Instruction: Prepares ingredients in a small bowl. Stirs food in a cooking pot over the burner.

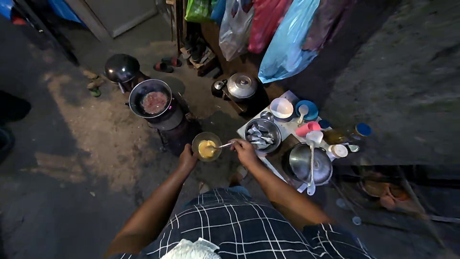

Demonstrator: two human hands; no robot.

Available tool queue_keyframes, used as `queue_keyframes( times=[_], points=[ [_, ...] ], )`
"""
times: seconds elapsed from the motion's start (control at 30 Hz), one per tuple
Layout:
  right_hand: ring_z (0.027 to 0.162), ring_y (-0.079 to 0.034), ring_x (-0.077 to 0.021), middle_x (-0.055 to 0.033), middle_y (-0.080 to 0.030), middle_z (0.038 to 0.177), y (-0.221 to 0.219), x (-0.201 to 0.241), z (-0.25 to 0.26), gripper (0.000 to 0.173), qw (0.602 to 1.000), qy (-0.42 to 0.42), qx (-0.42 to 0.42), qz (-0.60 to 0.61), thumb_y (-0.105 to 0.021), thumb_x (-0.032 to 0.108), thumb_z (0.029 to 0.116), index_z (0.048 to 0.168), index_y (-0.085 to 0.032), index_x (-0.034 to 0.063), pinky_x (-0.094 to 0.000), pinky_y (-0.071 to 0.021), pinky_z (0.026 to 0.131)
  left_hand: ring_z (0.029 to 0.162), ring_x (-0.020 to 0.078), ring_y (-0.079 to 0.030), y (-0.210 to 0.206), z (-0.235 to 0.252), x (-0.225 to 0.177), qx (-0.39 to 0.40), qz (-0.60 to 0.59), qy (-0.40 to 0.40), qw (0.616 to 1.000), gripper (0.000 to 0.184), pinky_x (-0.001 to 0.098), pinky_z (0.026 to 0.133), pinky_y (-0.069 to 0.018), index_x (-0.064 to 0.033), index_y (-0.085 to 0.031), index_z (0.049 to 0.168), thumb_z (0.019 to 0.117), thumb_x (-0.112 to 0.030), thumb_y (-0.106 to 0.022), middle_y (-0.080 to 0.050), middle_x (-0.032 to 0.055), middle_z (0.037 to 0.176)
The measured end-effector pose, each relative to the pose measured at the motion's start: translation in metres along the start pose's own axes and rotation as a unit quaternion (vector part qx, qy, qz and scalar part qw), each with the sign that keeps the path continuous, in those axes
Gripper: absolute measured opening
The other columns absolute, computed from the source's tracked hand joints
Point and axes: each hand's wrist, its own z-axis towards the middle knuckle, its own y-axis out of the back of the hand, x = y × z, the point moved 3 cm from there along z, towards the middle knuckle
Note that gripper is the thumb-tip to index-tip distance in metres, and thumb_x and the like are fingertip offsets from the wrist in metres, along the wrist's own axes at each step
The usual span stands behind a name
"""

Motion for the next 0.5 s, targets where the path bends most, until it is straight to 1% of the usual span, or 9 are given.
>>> queue_keyframes(
  times=[0.07, 0.1, 0.17, 0.27, 0.3, 0.33, 0.37, 0.43, 0.5],
  points=[
    [0.086, -0.066, -0.0189, -0.0136, -0.072, 0.098, -0.001, -0.004, 0.0, 0.03, 1.0, 0.002, -0.016, 0.002, -0.047, 0.014, 0.1109, 0.123, -0.069, -0.0023, -0.0363, -0.0542, 0.085, 0.108, 0.0349, -0.067, -0.001, 0.0, 0.001, -0.002, -0.003, 0.003, 1.0, 0.036, 0.0517, 0.095, -0.0531, 0.0014, -0.047, 0.137, 0.1053, -0.015, -0.052, -0.064, 0.0252, 0.12],
    [0.088, -0.068, -0.0209, -0.0148, -0.073, 0.099, -0.002, -0.006, 0.001, 0.03, 1.0, 0.007, 0.003, -0.02, -0.047, 0.013, 0.1106, 0.124, -0.069, -0.0021, -0.0386, -0.0557, 0.088, 0.108, 0.0344, -0.067, -0.001, 0.0, 0.0, -0.001, -0.001, 0.004, 1.0, 0.036, 0.0513, 0.095, -0.053, 0.0009, -0.047, 0.137, 0.1055, -0.016, -0.053, -0.064, 0.0246, 0.119],
    [0.086, -0.067, -0.0194, -0.0142, -0.072, 0.097, -0.002, -0.006, 0.002, 0.029, 0.999, 0.012, 0.029, -0.035, -0.049, 0.013, 0.1101, 0.12, -0.071, -0.0021, -0.0372, -0.0549, 0.086, 0.107, 0.0343, -0.067, 0.0, 0.0, -0.002, 0.001, 0.003, 0.002, 1.0, 0.036, 0.0507, 0.095, -0.0526, 0.0012, -0.047, 0.137, 0.1056, -0.015, -0.053, -0.064, 0.0245, 0.12],
    [0.087, -0.067, -0.0187, -0.014, -0.072, 0.098, -0.002, -0.005, 0.002, 0.029, 1.0, 0.016, -0.007, 0.003, -0.048, 0.013, 0.1104, 0.122, -0.07, -0.0032, -0.0363, -0.0549, 0.086, 0.108, 0.0343, -0.067, 0.0, 0.001, -0.001, -0.001, -0.005, -0.004, 1.0, 0.036, 0.0504, 0.095, -0.0532, 0.0021, -0.047, 0.137, 0.1057, -0.015, -0.052, -0.064, 0.025, 0.12],
    [0.088, -0.067, -0.0202, -0.0146, -0.072, 0.099, -0.003, -0.006, 0.002, 0.03, 1.0, 0.014, 0.0, -0.011, -0.047, 0.014, 0.1108, 0.123, -0.069, -0.003, -0.0378, -0.0552, 0.087, 0.107, 0.0343, -0.067, 0.0, 0.001, 0.0, -0.001, -0.004, -0.005, 1.0, 0.035, 0.0507, 0.095, -0.053, 0.0018, -0.047, 0.136, 0.1057, -0.015, -0.052, -0.064, 0.0249, 0.119],
    [0.091, -0.069, -0.0223, -0.0154, -0.073, 0.101, -0.003, -0.006, 0.002, 0.031, 0.999, 0.01, 0.028, -0.04, -0.046, 0.015, 0.111, 0.124, -0.069, -0.0023, -0.0402, -0.0555, 0.09, 0.107, 0.0338, -0.067, 0.0, 0.001, 0.0, 0.0, 0.001, -0.004, 1.0, 0.035, 0.0504, 0.095, -0.0531, 0.0013, -0.047, 0.136, 0.1058, -0.016, -0.052, -0.064, 0.0243, 0.119],
    [0.091, -0.069, -0.0222, -0.0151, -0.073, 0.101, -0.004, -0.004, 0.002, 0.031, 0.997, 0.005, 0.055, -0.061, -0.046, 0.015, 0.1108, 0.124, -0.07, -0.0014, -0.0408, -0.055, 0.09, 0.108, 0.0337, -0.067, 0.0, 0.002, 0.0, 0.003, 0.006, -0.002, 1.0, 0.035, 0.0503, 0.095, -0.0529, 0.001, -0.047, 0.137, 0.1057, -0.016, -0.052, -0.064, 0.0239, 0.12],
    [0.087, -0.068, -0.0195, -0.0138, -0.072, 0.098, -0.003, 0.004, 0.0, 0.03, 0.997, 0.006, 0.058, -0.059, -0.048, 0.015, 0.1105, 0.121, -0.071, -0.001, -0.038, -0.055, 0.087, 0.108, 0.0341, -0.067, 0.001, 0.002, 0.0, 0.002, 0.009, 0.0, 1.0, 0.037, 0.0506, 0.095, -0.0529, 0.0011, -0.046, 0.138, 0.105, -0.014, -0.052, -0.064, 0.0245, 0.121],
    [0.083, -0.066, -0.0168, -0.0129, -0.072, 0.094, -0.002, 0.01, -0.004, 0.027, 1.0, 0.013, 0.017, -0.015, -0.05, 0.013, 0.1094, 0.119, -0.071, -0.0022, -0.0342, -0.055, 0.083, 0.109, 0.0349, -0.067, 0.001, 0.001, 0.001, -0.002, 0.003, 0.001, 1.0, 0.039, 0.051, 0.096, -0.0526, 0.001, -0.044, 0.14, 0.105, -0.014, -0.053, -0.064, 0.0254, 0.122]
  ],
)
